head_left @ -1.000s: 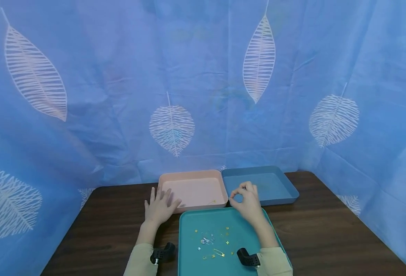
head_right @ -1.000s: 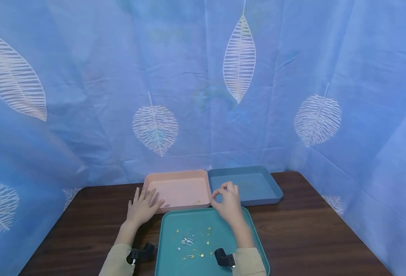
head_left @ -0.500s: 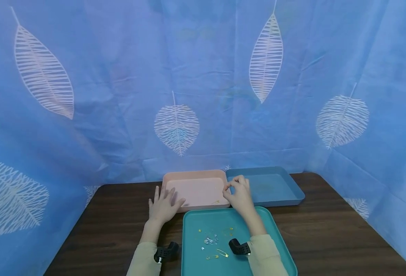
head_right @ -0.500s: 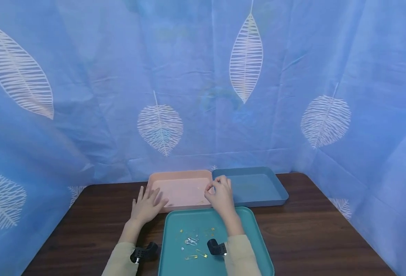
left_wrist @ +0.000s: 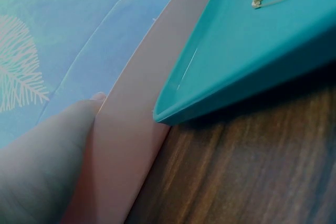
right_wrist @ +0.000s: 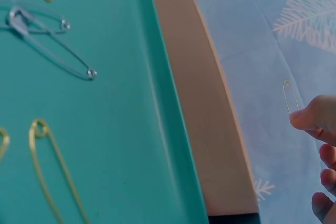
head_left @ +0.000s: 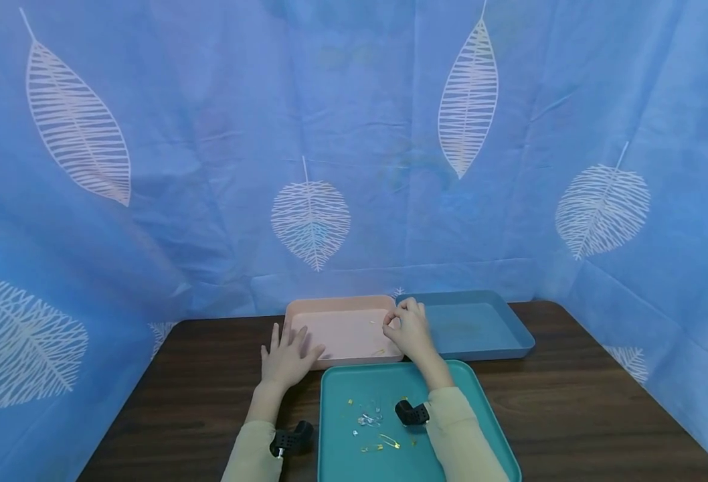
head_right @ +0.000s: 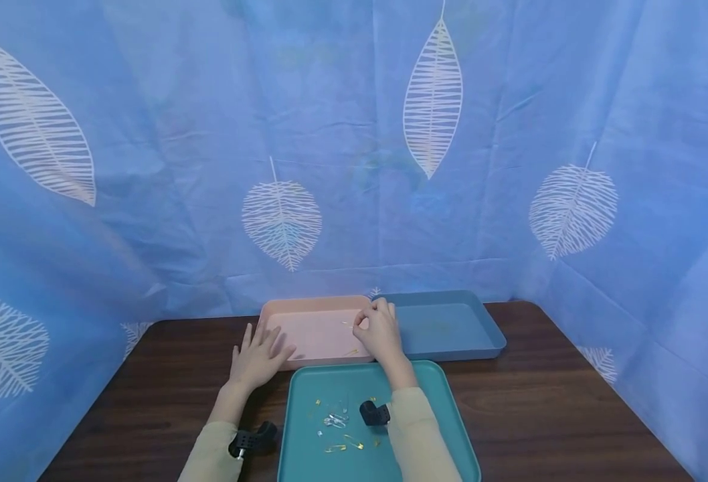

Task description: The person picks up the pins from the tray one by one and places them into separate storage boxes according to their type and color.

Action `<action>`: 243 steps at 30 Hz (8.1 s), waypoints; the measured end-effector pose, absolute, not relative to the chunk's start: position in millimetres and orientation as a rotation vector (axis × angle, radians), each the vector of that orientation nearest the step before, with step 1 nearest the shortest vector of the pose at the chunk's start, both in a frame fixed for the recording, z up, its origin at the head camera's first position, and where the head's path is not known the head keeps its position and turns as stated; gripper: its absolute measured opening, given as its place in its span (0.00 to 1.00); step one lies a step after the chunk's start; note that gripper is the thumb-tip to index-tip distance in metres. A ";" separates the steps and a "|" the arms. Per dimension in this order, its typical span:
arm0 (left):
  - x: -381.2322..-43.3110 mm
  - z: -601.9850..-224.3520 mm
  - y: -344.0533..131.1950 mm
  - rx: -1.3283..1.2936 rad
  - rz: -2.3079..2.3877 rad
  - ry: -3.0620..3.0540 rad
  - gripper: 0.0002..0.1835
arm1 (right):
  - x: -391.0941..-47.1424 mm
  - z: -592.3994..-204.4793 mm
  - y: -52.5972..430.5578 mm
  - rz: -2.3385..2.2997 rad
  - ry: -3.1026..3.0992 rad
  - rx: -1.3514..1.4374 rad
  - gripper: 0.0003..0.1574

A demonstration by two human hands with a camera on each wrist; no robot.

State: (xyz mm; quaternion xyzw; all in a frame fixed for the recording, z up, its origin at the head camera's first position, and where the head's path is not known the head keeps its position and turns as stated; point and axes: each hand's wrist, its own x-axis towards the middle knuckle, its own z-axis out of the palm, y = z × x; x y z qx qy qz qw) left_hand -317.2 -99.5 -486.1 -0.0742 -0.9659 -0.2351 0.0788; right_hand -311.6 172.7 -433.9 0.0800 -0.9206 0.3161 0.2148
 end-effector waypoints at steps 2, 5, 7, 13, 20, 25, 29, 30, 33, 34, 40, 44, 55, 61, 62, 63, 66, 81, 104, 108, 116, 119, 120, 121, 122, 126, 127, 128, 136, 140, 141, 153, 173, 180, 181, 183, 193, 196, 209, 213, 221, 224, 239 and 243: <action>-316.8 -486.7 -99.3 -0.224 -0.707 -2.895 0.42 | -314.3 -435.2 171.7 0.870 -2.563 0.210 0.08; -316.2 -486.6 -98.8 -0.227 -0.708 -2.892 0.42 | -320.2 -438.2 170.3 0.855 -2.566 0.213 0.08; -316.8 -486.5 -98.9 -0.222 -0.705 -2.895 0.42 | -325.3 -439.9 169.3 0.843 -2.571 0.220 0.09; -317.6 -485.4 -99.0 -0.215 -0.708 -2.890 0.41 | -336.2 -442.8 166.4 0.830 -2.613 0.230 0.09; -316.6 -487.4 -99.5 -0.218 -0.695 -2.876 0.41 | -338.0 -445.0 165.8 0.813 -2.633 0.232 0.10; -315.3 -487.3 -98.7 -0.213 -0.706 -2.883 0.41 | -337.8 -446.2 165.3 0.778 -2.642 0.200 0.10; -316.3 -486.1 -98.3 -0.212 -0.697 -2.889 0.41 | -337.8 -444.9 164.6 0.774 -2.653 0.169 0.11; -316.6 -485.7 -98.3 -0.209 -0.695 -2.889 0.42 | -337.7 -444.5 164.5 0.774 -2.653 0.167 0.11; -316.9 -485.3 -98.5 -0.206 -0.699 -2.884 0.42 | -337.3 -444.1 163.8 0.775 -2.646 0.170 0.11; -317.2 -485.5 -98.5 -0.205 -0.699 -2.886 0.42 | -337.1 -444.1 163.9 0.773 -2.647 0.168 0.11; -318.0 -486.6 -98.0 -0.205 -0.695 -2.883 0.42 | -334.7 -445.0 166.5 0.781 -2.648 0.149 0.11; -317.6 -487.0 -98.5 -0.203 -0.704 -2.878 0.42 | -330.7 -445.2 170.1 0.820 -2.620 0.135 0.11; -317.0 -490.1 -99.2 -0.210 -0.703 -2.885 0.42 | -305.2 -440.9 184.2 0.944 -2.582 0.051 0.06; -316.6 -489.8 -100.8 -0.207 -0.698 -2.885 0.42 | -288.6 -439.9 191.4 0.993 -2.582 0.004 0.05; -316.8 -489.8 -100.9 -0.206 -0.696 -2.885 0.42 | -286.1 -439.3 192.5 0.997 -2.581 0.002 0.05; -317.1 -489.7 -101.0 -0.205 -0.693 -2.887 0.42 | -284.1 -438.5 193.7 0.994 -2.586 0.003 0.05; -317.8 -489.4 -100.9 -0.206 -0.688 -2.885 0.42 | -277.9 -433.3 197.8 0.995 -2.598 0.021 0.04; -320.9 -490.4 -98.5 -0.206 -0.706 -2.877 0.42 | -248.3 -426.3 218.1 0.929 -2.600 0.205 0.03; -319.9 -487.7 -92.7 -0.225 -0.728 -2.868 0.42 | -206.5 -442.6 250.3 1.070 -2.659 0.774 0.07; -318.4 -487.5 -95.1 -0.221 -0.717 -2.870 0.42 | -204.4 -447.4 252.4 1.055 -2.697 0.887 0.08; -317.4 -487.6 -98.8 -0.202 -0.703 -2.872 0.42 | -203.6 -450.8 250.9 1.059 -2.800 0.970 0.09; -317.0 -487.0 -99.5 -0.197 -0.700 -2.878 0.42 | -203.3 -450.4 249.7 1.067 -2.856 0.977 0.09; -316.7 -486.7 -99.9 -0.197 -0.700 -2.880 0.42 | -203.2 -449.8 249.2 1.069 -2.879 0.973 0.10; -316.3 -486.4 -100.2 -0.198 -0.702 -2.878 0.42 | -203.1 -449.2 248.5 1.066 -2.903 0.968 0.10; -316.1 -486.1 -100.4 -0.198 -0.702 -2.879 0.42 | -203.0 -448.4 247.8 1.061 -2.929 0.960 0.10; -316.2 -485.3 -100.5 -0.202 -0.702 -2.878 0.42 | -200.7 -443.8 243.8 1.072 -3.018 0.938 0.11; -316.6 -485.6 -100.2 -0.205 -0.705 -2.876 0.42 | -199.0 -442.7 242.6 1.085 -3.025 0.943 0.12; -317.1 -486.1 -99.9 -0.207 -0.706 -2.875 0.42 | -197.1 -441.4 241.2 1.097 -3.031 0.949 0.12; -318.7 -487.8 -99.5 -0.216 -0.703 -2.876 0.42 | -185.1 -440.9 230.5 1.208 -3.056 0.953 0.12; -318.6 -487.0 -98.9 -0.210 -0.700 -2.885 0.42 | -187.4 -450.8 231.0 1.209 -3.081 0.896 0.12; -318.6 -486.9 -98.6 -0.209 -0.700 -2.887 0.42 | -187.8 -452.7 231.4 1.210 -3.079 0.890 0.12; -319.0 -487.0 -98.5 -0.214 -0.699 -2.896 0.42 | -188.9 -457.4 231.5 1.166 -3.064 0.781 0.07; -318.8 -487.4 -98.8 -0.212 -0.698 -2.893 0.42 | -182.1 -454.6 225.8 0.956 -3.075 0.945 0.12; -319.3 -488.6 -99.8 -0.210 -0.699 -2.888 0.42 | -181.4 -446.4 226.6 0.951 -2.994 0.919 0.12; -319.3 -488.6 -100.0 -0.209 -0.702 -2.888 0.42 | -181.5 -444.8 227.0 0.940 -2.983 0.910 0.12; -319.3 -488.7 -99.7 -0.210 -0.708 -2.886 0.42 | -181.7 -441.9 227.5 0.916 -2.965 0.899 0.12; -319.0 -487.7 -99.1 -0.214 -0.719 -2.886 0.42 | -186.2 -431.2 222.1 0.819 -2.929 0.830 0.13; -319.0 -488.0 -98.8 -0.215 -0.709 -2.889 0.41 | -188.6 -428.3 220.7 0.831 -2.908 0.813 0.13; -316.4 -487.2 -97.9 -0.209 -0.703 -2.870 0.41 | -204.6 -416.0 218.1 0.850 -2.856 0.788 0.13; -315.8 -486.8 -98.3 -0.205 -0.701 -2.877 0.41 | -210.2 -414.5 215.5 0.845 -2.848 0.784 0.13; -316.7 -486.0 -99.1 -0.206 -0.698 -2.895 0.42 | -222.0 -410.0 207.1 0.823 -2.837 0.803 0.14; -316.5 -485.7 -99.3 -0.210 -0.701 -2.894 0.42 | -226.3 -407.8 203.9 0.798 -2.822 0.817 0.14; -316.7 -484.2 -98.9 -0.216 -0.707 -2.895 0.42 | -264.2 -400.8 187.5 0.642 -2.762 0.863 0.13; -317.9 -484.2 -98.7 -0.231 -0.709 -2.894 0.42 | -273.2 -395.5 185.2 0.625 -2.726 0.879 0.14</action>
